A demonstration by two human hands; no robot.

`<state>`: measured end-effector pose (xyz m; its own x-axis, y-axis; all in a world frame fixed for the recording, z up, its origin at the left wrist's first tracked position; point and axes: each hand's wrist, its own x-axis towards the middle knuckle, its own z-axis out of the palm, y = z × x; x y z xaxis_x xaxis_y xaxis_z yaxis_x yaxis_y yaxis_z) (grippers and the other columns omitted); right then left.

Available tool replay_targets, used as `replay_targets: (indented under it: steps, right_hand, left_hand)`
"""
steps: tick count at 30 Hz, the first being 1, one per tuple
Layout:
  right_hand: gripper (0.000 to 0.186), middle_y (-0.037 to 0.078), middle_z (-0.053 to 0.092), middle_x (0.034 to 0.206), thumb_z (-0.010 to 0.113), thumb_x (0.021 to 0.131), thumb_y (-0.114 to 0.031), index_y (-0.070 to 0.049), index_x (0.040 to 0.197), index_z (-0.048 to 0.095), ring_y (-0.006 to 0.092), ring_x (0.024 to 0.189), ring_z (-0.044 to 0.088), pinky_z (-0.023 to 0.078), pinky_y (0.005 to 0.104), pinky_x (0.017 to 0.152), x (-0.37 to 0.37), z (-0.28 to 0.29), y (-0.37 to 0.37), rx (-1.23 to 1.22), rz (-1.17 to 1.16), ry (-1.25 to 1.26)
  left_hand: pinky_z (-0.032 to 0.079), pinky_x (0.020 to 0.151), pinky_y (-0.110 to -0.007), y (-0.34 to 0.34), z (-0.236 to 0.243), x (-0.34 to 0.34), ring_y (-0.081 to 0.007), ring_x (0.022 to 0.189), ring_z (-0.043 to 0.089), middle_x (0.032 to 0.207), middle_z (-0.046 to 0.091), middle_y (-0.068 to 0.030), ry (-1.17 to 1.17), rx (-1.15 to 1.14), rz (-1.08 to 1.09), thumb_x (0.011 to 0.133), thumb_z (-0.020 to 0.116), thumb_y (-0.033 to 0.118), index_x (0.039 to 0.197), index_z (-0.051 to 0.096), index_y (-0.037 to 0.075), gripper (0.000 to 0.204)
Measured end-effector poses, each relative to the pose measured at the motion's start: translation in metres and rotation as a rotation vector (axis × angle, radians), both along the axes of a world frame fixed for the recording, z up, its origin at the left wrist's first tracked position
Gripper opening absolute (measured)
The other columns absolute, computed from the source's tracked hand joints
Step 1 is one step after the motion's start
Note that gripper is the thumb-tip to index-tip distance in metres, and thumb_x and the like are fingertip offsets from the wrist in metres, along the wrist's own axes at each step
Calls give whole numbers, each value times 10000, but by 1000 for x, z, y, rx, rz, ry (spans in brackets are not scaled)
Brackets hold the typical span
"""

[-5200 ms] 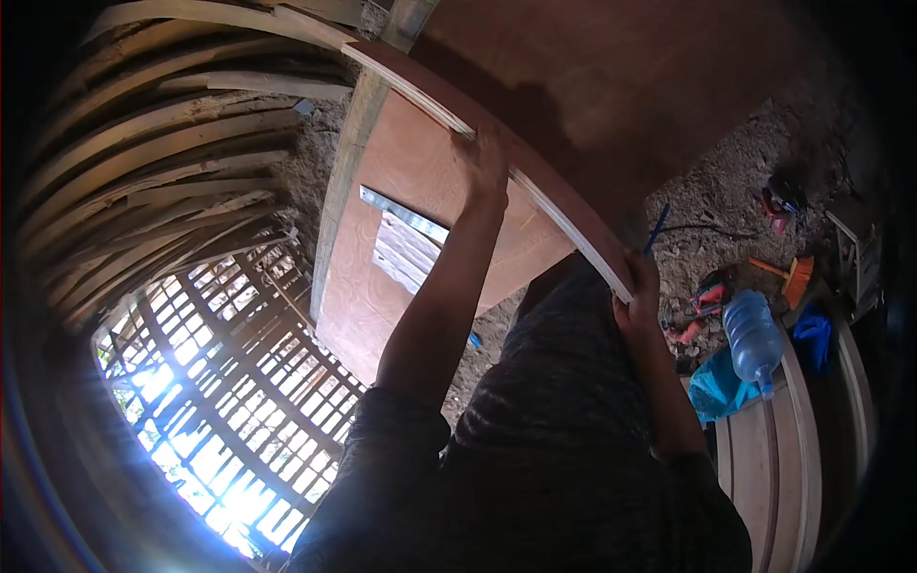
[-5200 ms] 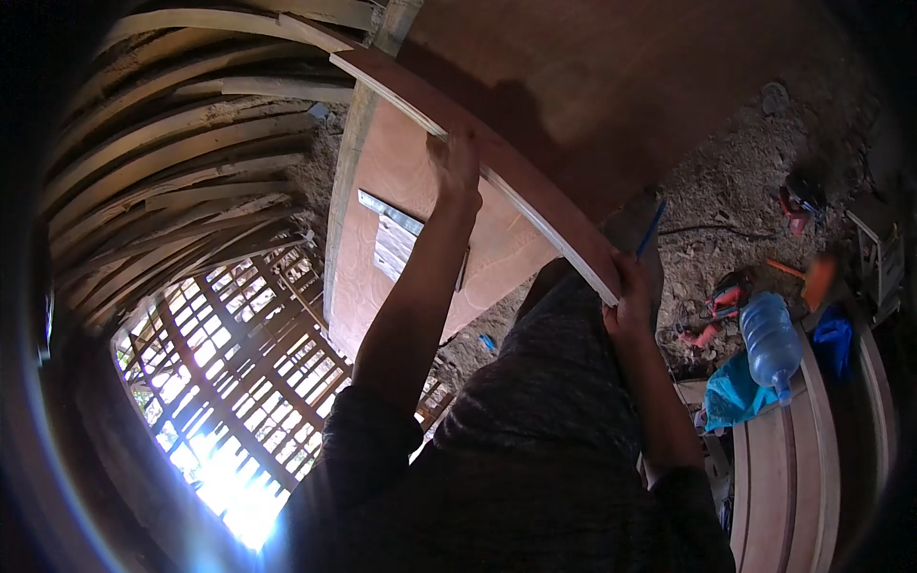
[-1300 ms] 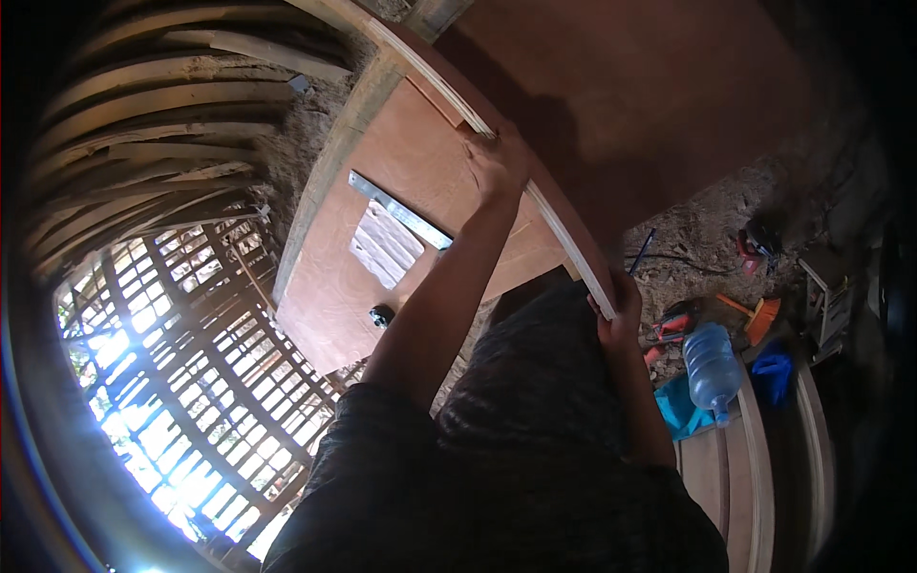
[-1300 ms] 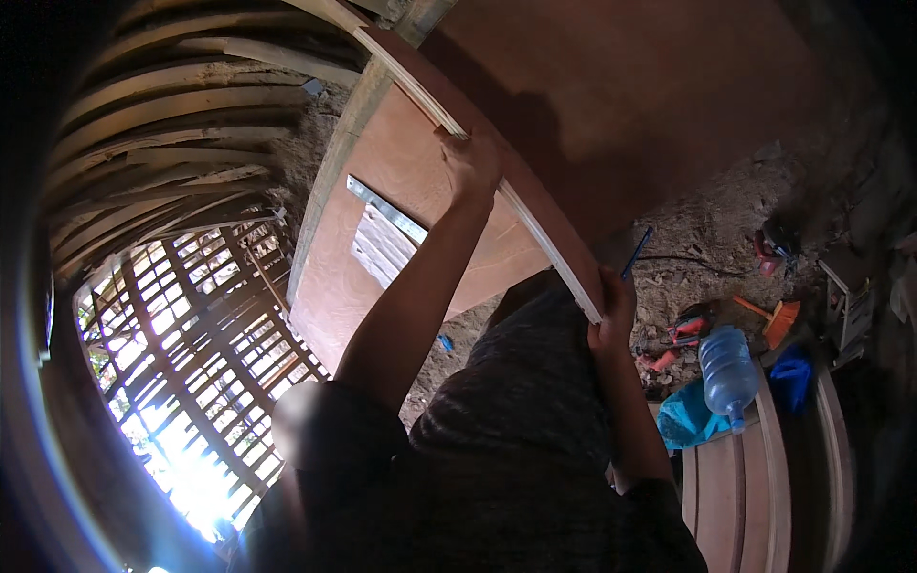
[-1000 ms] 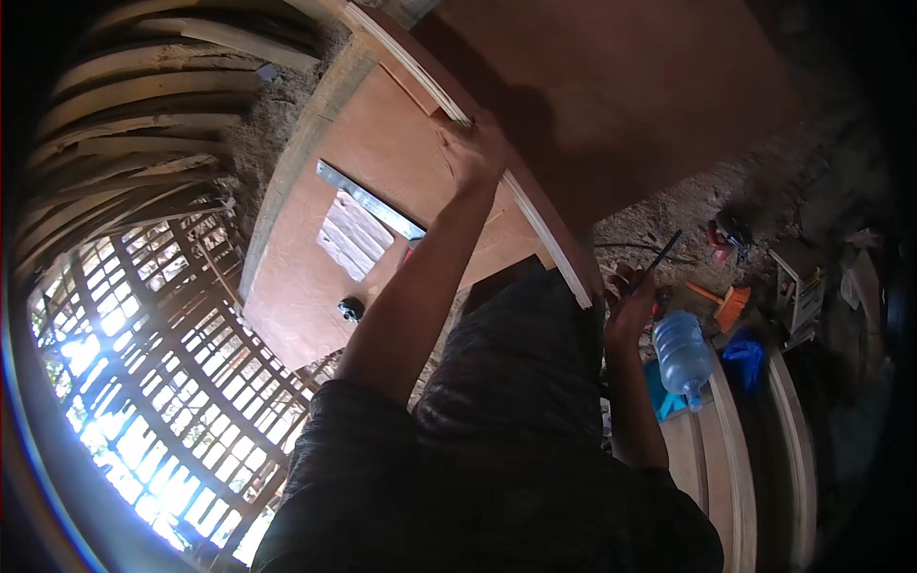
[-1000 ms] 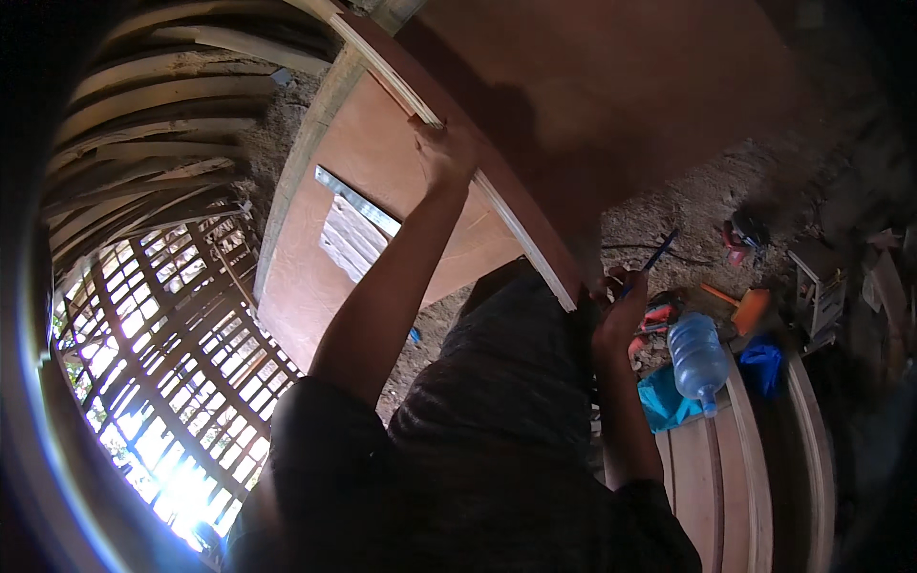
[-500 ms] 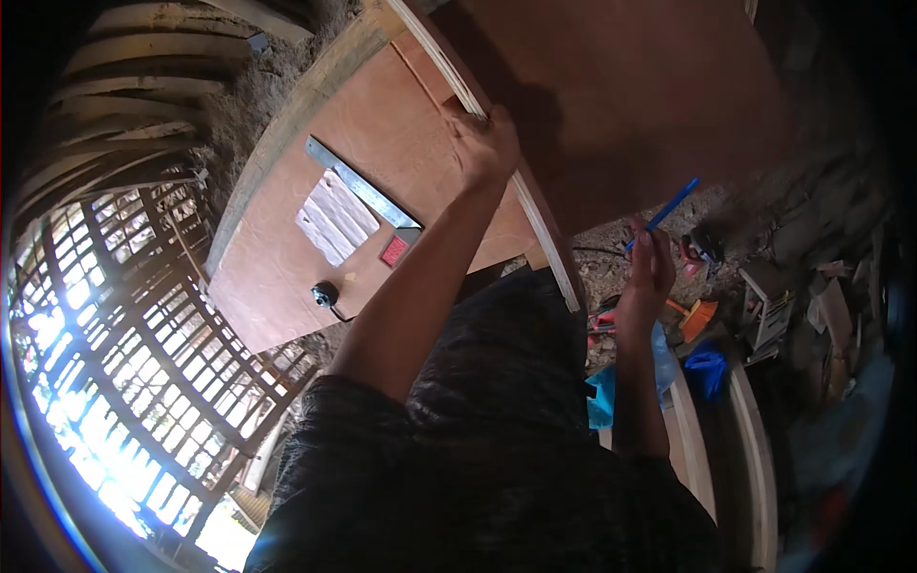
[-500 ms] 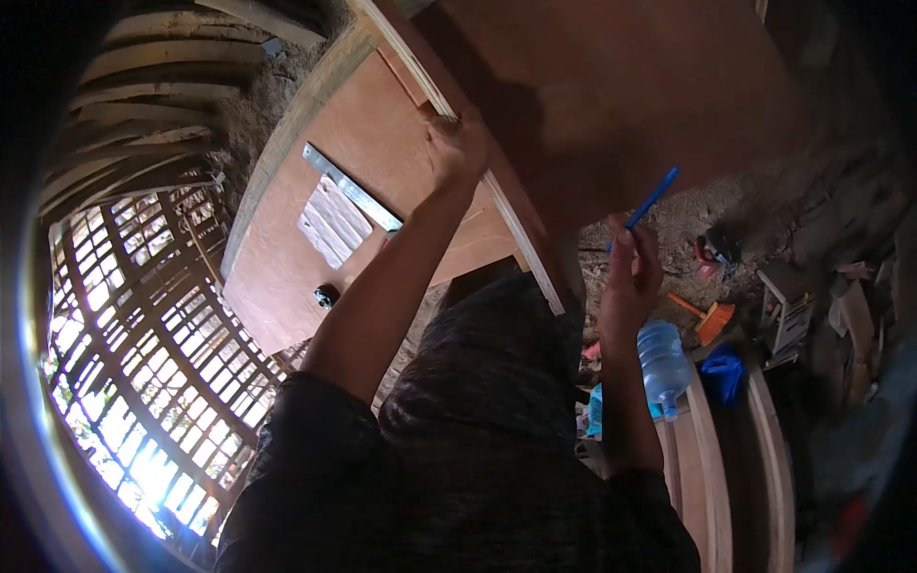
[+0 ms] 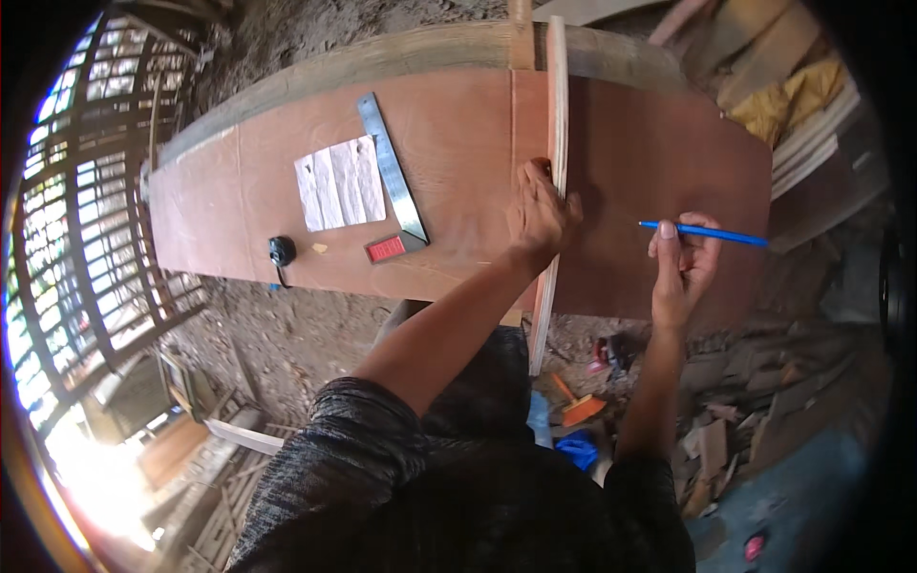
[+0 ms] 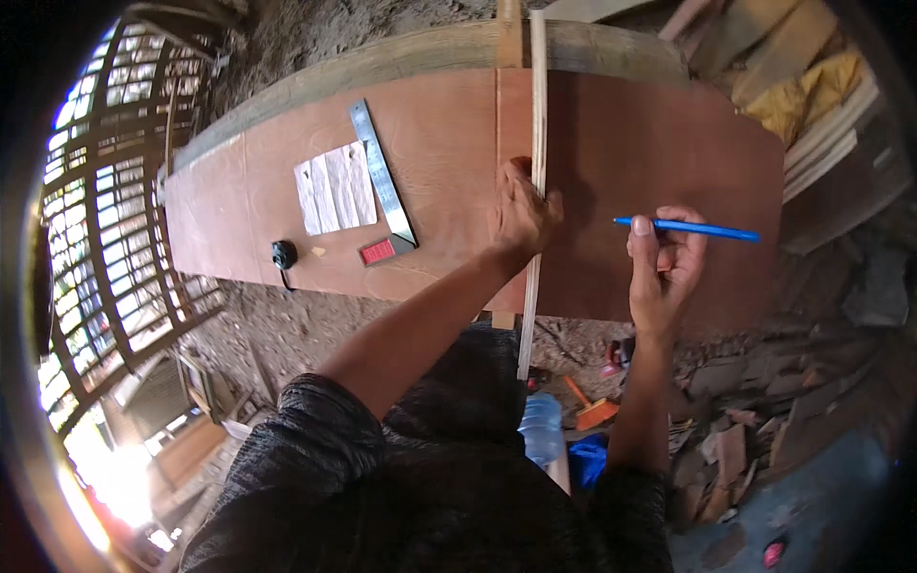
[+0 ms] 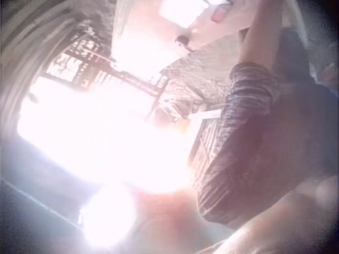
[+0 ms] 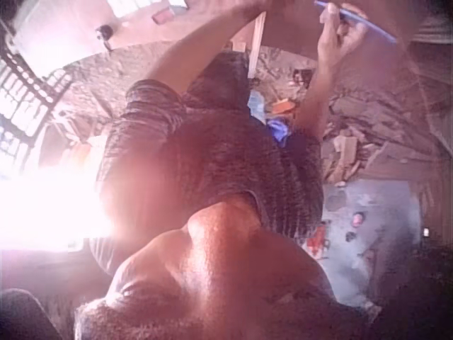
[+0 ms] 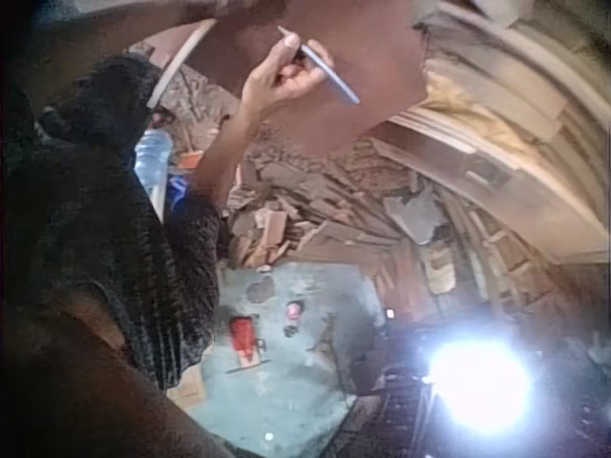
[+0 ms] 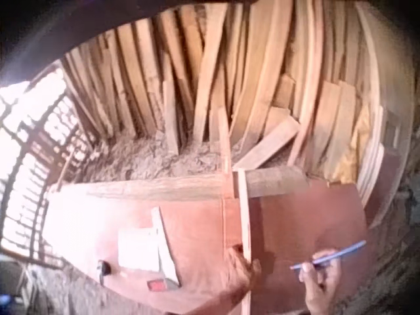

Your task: The person traces along a curved wooden strip onto a wooden board using a pen. The person then measures dimensions across the board with a tape measure, marks points with the pen, and aligns another wooden strip onto the board to draw additional lines.

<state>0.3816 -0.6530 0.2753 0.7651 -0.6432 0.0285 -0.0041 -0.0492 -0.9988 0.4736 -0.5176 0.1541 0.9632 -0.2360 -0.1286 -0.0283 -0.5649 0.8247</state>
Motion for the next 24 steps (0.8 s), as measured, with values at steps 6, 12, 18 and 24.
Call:
replay_targets:
  steps: [6, 12, 18, 24]
  right_hand:
    - [170, 102, 723, 971, 642, 1035, -128, 14, 1127, 629, 116, 874, 694, 550, 234, 741, 79, 25, 5, -143, 242, 67]
    - [188, 125, 712, 1078, 568, 1048, -104, 32, 1160, 634, 159, 917, 696, 563, 269, 785, 127, 19, 14, 1, 350, 48]
    - [133, 15, 622, 844, 676, 1008, -119, 2, 1050, 641, 74, 753, 582, 489, 232, 688, 161, -5, 14, -402, 374, 170]
    - [213, 93, 744, 915, 686, 1002, -203, -31, 1118, 739, 132, 748, 668, 529, 291, 680, 203, 6, 13, -477, 468, 277]
  left_hand:
    - [492, 951, -509, 1, 15, 4, -420, 1148, 572, 1182, 546, -222, 26, 46, 63, 819, 693, 190, 1268, 462, 9, 536]
    - [499, 983, -483, 5, 30, 7, -414, 1199, 560, 1222, 550, -227, 244, 21, 68, 827, 709, 206, 1297, 457, 9, 569]
    - [502, 993, -474, 8, 30, 7, -402, 1204, 570, 1237, 559, -208, 217, 64, 67, 831, 720, 234, 1302, 464, 7, 582]
    - [507, 977, -480, 10, 27, 5, -404, 1174, 578, 1218, 556, -208, 229, 47, 77, 825, 728, 250, 1280, 482, 6, 572]
